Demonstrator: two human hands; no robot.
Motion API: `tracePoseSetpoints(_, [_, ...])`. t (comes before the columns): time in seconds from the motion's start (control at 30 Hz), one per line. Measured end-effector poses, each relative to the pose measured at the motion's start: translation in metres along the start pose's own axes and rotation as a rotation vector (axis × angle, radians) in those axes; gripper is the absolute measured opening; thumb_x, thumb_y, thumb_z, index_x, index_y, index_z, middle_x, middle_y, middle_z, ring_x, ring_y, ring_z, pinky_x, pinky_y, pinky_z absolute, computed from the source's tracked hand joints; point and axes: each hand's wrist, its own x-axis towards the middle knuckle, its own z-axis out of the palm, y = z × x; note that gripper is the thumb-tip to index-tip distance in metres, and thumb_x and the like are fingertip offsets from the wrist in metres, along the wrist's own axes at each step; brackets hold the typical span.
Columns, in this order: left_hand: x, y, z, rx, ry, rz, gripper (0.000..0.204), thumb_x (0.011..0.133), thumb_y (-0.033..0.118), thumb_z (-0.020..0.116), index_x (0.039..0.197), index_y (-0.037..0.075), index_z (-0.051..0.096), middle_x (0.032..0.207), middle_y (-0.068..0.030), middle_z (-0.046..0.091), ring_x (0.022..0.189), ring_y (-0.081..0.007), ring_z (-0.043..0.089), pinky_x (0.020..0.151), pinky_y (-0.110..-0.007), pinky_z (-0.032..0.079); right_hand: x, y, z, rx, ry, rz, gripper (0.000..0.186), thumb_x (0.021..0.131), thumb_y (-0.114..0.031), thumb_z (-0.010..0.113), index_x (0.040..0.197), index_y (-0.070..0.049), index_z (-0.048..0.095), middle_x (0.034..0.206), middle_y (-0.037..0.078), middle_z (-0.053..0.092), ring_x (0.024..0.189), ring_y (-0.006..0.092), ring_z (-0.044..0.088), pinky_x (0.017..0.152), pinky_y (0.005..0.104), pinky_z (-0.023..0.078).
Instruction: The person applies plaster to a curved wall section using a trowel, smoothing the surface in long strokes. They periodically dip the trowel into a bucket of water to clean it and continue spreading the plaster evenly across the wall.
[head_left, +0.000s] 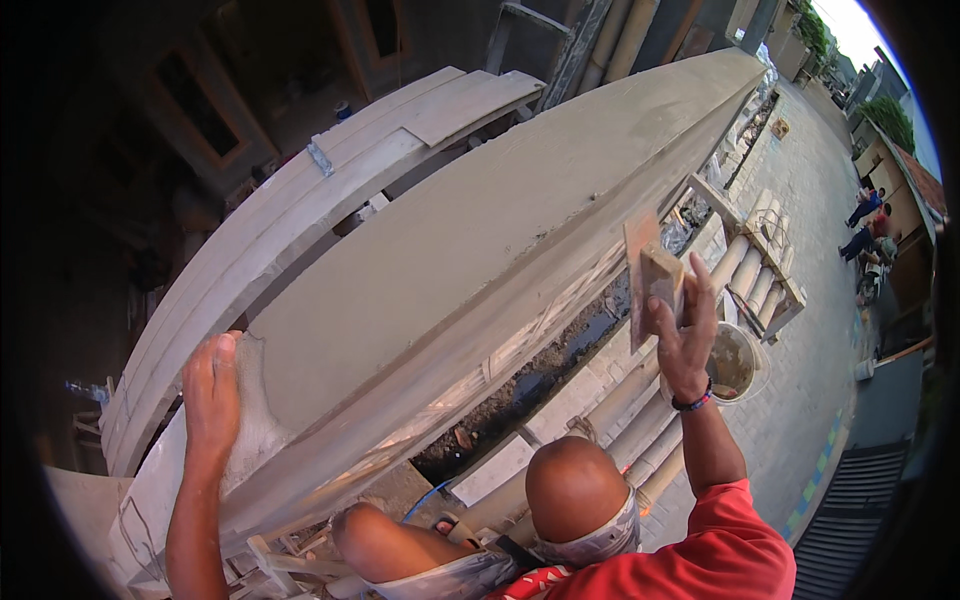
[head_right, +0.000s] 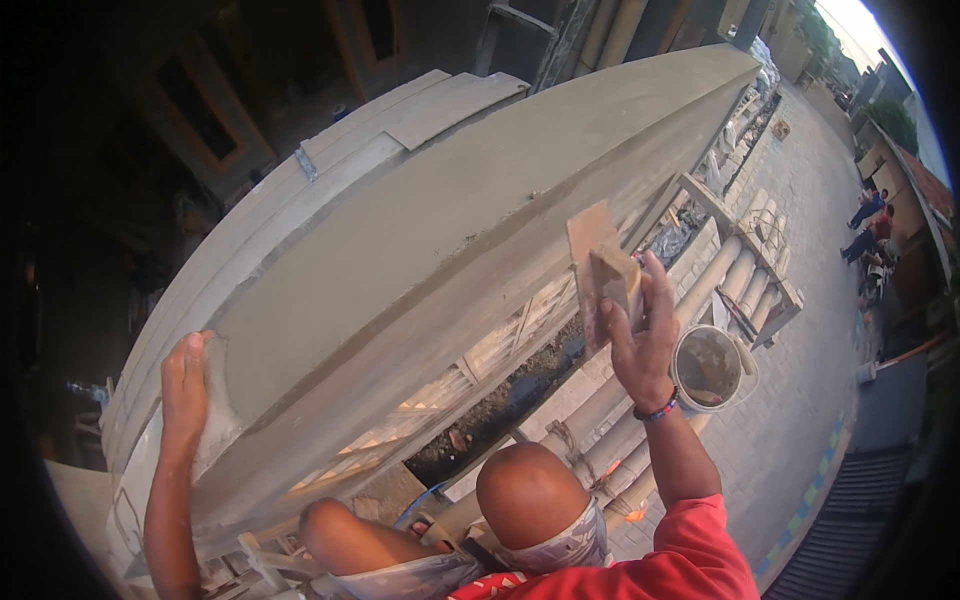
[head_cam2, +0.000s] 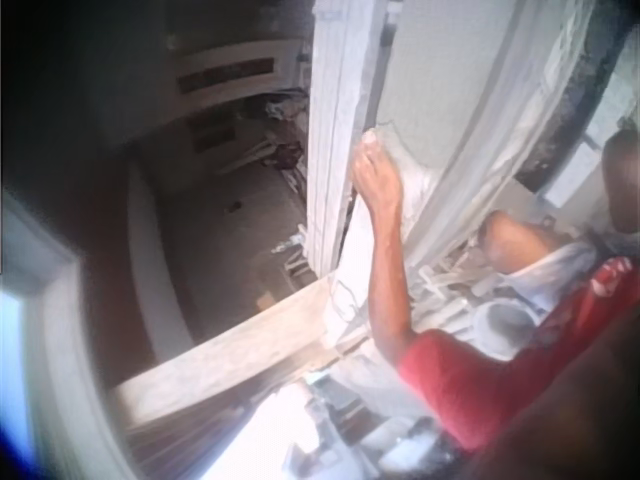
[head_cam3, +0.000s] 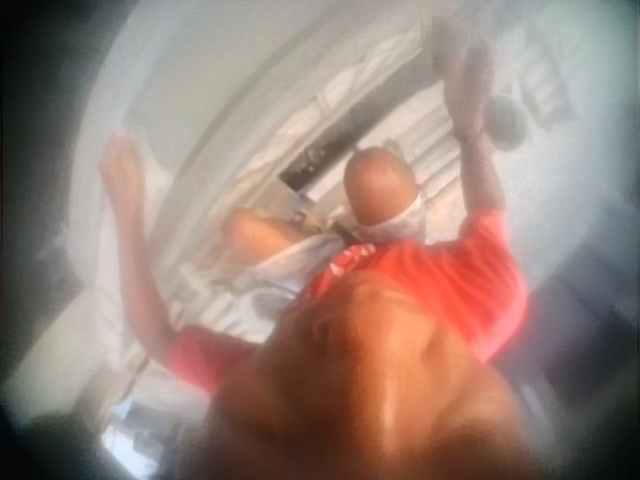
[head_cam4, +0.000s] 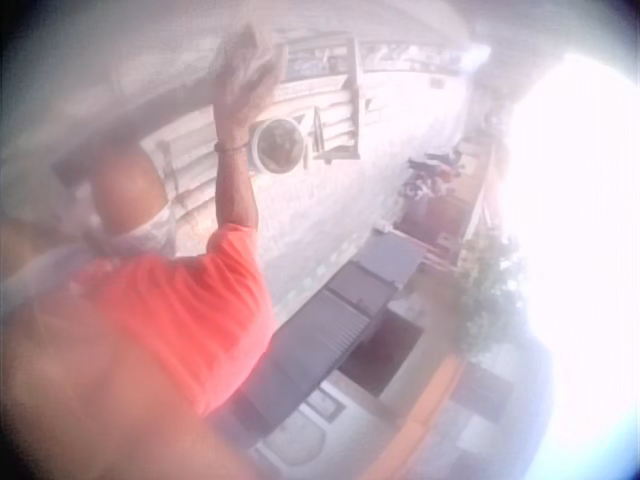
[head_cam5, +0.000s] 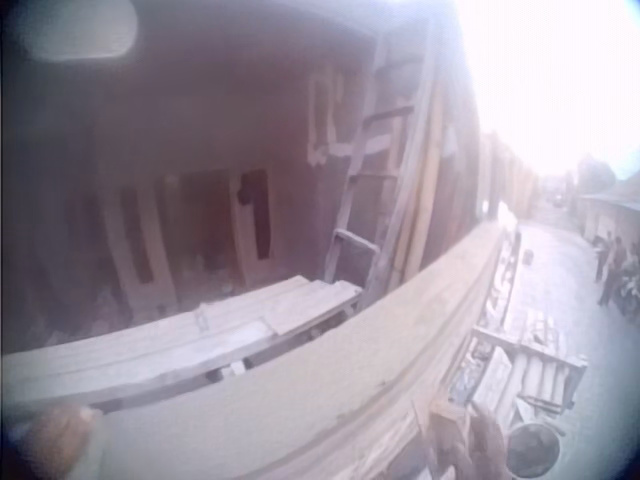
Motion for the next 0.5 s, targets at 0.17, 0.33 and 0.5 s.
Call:
tracePoseSetpoints(0.17, [0.001,0.002,0.002,-0.029,-0.006,0.008,0.049,0.104,0.034,0.038,0.110,-0.007,0.065,0.109,-0.0245,0.064,0.103,-0.0370,0.059,0.096,-0.041,0.041,0.088,-0.063,-0.046,-0.329,-0.202,-0.162,0.043,0.084,-0.007,0.062,0.127,0.002,0.059,0.105,0.020,0.068,0.096,0.0275,0.068,0.088,0.0355,0.050])
tracePoseSetpoints(0.33, [0.002,-0.002,0.003,-0.038,0.004,0.030,0.050,0.103,0.037,0.040,0.109,-0.007,0.064,0.106,-0.0256,0.065,0.100,-0.0373,0.060,0.093,-0.042,0.043,0.109,-0.094,-0.032,-0.459,-0.365,-0.250,0.041,0.084,-0.007,0.060,0.124,0.003,0.061,0.100,0.022,0.066,0.085,0.0362,0.066,0.081,0.0394,0.050])
tracePoseSetpoints(0.5, [0.002,-0.003,0.003,-0.035,-0.001,0.034,0.053,0.103,0.040,0.042,0.108,-0.008,0.064,0.105,-0.0266,0.065,0.098,-0.0392,0.060,0.091,-0.043,0.044,0.105,-0.095,-0.018,-0.536,-0.432,-0.274,0.041,0.085,-0.009,0.058,0.124,0.003,0.061,0.090,0.020,0.064,0.076,0.0351,0.064,0.075,0.0404,0.050])
